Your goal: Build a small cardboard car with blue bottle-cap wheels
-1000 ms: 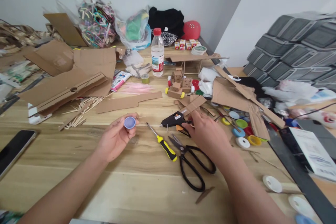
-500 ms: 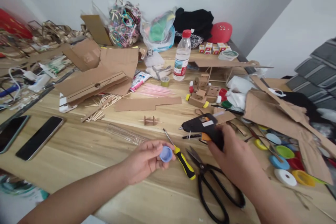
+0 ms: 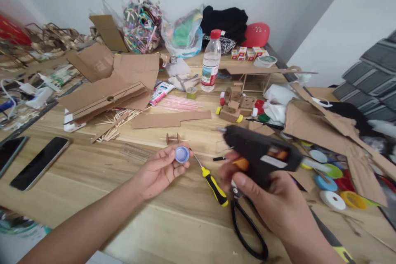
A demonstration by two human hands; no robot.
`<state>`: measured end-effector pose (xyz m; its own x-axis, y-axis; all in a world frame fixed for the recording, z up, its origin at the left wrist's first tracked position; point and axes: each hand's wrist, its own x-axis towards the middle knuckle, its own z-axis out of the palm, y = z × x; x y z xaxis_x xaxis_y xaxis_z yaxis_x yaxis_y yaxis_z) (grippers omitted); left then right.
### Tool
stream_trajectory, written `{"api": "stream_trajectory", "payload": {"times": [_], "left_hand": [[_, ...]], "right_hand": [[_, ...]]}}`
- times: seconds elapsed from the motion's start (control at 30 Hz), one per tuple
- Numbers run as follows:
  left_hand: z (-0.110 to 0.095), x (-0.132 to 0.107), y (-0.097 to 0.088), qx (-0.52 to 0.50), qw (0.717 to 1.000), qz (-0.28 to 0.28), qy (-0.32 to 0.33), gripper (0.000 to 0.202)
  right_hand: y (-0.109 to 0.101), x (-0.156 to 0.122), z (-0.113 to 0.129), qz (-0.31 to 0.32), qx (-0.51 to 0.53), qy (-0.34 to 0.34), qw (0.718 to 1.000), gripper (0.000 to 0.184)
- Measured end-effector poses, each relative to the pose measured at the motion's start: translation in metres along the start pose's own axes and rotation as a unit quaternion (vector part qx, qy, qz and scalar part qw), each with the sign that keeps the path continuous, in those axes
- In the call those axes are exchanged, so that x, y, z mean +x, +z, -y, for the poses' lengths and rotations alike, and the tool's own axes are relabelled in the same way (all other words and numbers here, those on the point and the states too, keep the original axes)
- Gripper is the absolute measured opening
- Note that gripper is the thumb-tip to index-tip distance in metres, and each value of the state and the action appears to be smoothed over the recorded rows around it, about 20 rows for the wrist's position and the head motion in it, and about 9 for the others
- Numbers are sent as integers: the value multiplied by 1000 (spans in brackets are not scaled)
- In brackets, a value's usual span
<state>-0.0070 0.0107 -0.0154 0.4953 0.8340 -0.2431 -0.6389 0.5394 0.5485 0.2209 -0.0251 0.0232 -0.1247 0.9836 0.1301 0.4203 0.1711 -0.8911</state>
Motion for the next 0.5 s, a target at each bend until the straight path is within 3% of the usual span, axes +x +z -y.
{"api": "stream_trajectory", "payload": {"times": [0.07, 0.13, 0.3, 0.5], "left_hand": [[-2, 0, -1, 5, 1000, 8, 5, 33], [-2, -1, -3, 18, 1000, 14, 9, 33], [-2, -1, -5, 59, 998, -7, 31, 38], [-4, -3, -1, 75, 997, -3, 33, 41]], "right_hand": [[4, -3, 2, 77, 94, 41, 992, 49], [9, -7, 4, 96, 99, 80, 987, 49], [18, -11, 5, 69, -25, 38, 997, 54], [17, -9, 8, 43, -63, 5, 997, 51]]}}
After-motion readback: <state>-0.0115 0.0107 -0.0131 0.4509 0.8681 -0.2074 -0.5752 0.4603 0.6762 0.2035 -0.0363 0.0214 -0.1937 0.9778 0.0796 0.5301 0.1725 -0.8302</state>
